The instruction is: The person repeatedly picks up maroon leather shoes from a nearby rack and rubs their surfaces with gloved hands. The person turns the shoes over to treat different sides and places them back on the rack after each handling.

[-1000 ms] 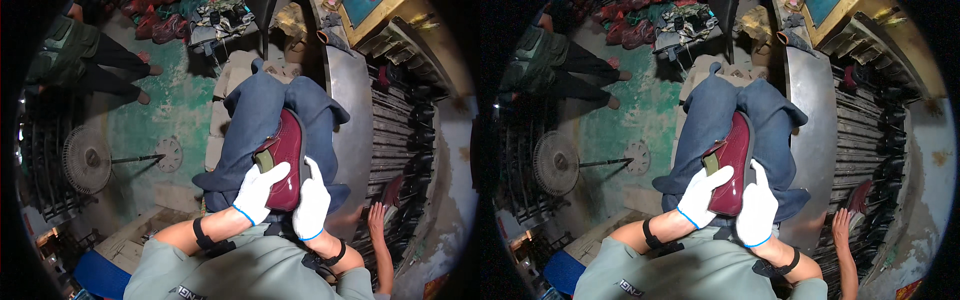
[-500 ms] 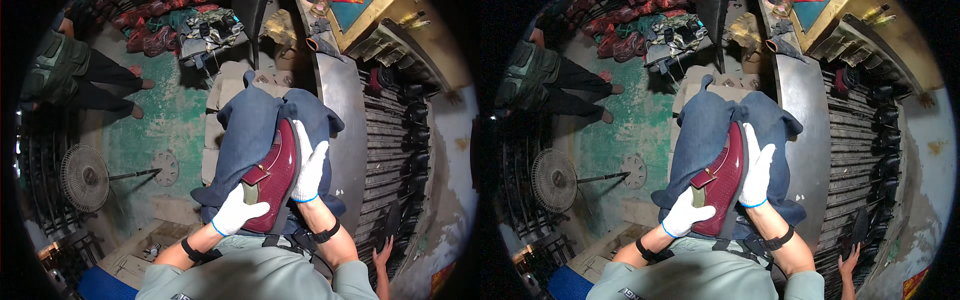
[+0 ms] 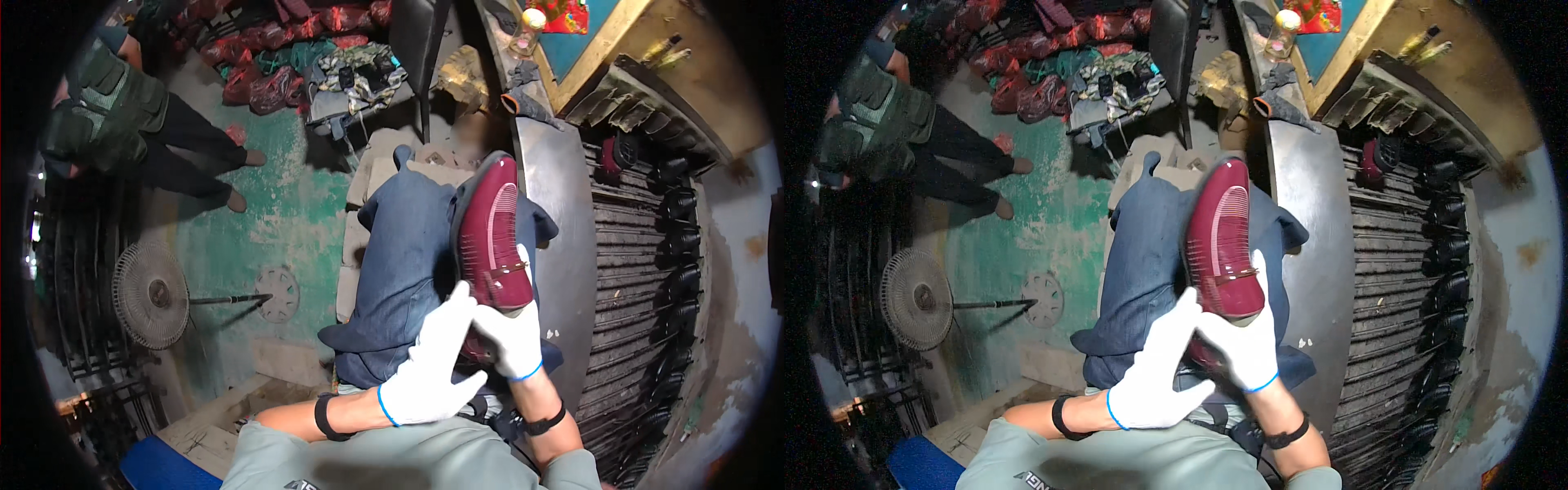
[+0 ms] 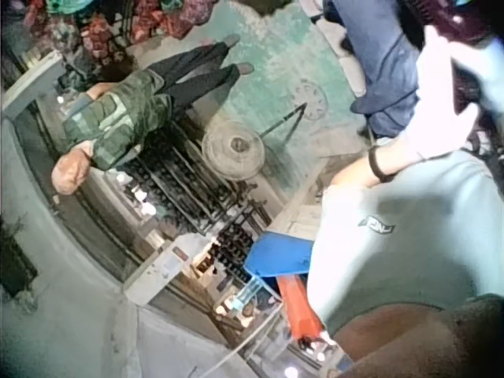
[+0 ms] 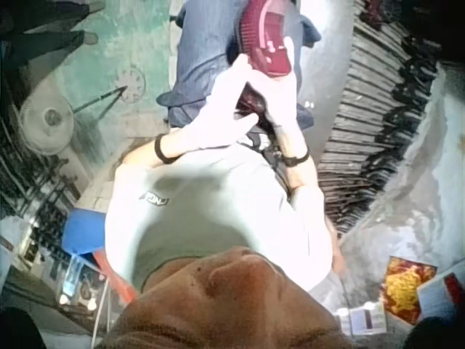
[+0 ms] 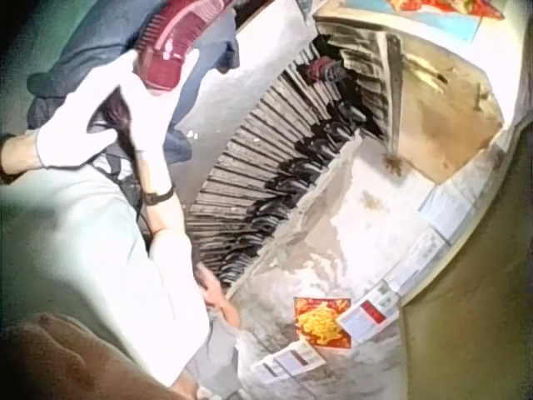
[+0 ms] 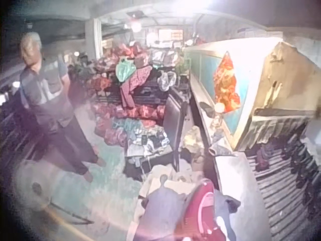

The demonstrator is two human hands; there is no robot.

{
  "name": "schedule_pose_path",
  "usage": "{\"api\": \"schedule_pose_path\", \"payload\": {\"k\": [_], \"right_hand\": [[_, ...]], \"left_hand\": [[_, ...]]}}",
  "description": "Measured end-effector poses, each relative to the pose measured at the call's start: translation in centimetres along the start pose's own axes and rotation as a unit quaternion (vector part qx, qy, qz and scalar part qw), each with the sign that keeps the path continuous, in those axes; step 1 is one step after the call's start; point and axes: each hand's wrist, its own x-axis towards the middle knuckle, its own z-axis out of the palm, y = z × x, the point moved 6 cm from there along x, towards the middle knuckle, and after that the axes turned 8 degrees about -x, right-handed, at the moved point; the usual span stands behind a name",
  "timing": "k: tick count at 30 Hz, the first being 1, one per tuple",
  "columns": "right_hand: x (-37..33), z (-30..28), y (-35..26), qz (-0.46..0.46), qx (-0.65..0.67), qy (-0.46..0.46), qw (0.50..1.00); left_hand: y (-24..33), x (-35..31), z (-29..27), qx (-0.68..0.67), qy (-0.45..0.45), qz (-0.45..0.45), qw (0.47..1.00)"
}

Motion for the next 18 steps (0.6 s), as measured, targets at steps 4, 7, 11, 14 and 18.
{"api": "schedule_pose_path", "payload": {"k": [4, 7, 11, 14, 18], "right_hand": [[0.2, -2.5, 0.3, 0.085, 0.230, -0.032, 0.969], [-0.6, -4.1, 3.2, 0.148, 0.294, -0.062, 0.942], [-1.2, -2.2, 2.3, 0.196, 0.357, -0.159, 0.899], [-1.5, -1.9, 2.7, 0.214, 0.376, -0.170, 0.885], [-1.5, -2.0, 2.8, 0.244, 0.388, -0.179, 0.871]], "left_hand": [[-0.5, 3.4, -3.1, -0.061, 0.030, 0.022, 0.997], [-4.8, 8.1, -4.8, -0.186, 0.129, 0.033, 0.974], [-9.6, 12.8, -3.8, -0.137, 0.136, 0.046, 0.980], [-8.8, 13.8, -2.9, -0.060, 0.102, 0.035, 0.992], [-10.6, 13.9, -1.5, -0.143, 0.121, 0.065, 0.980]]}}
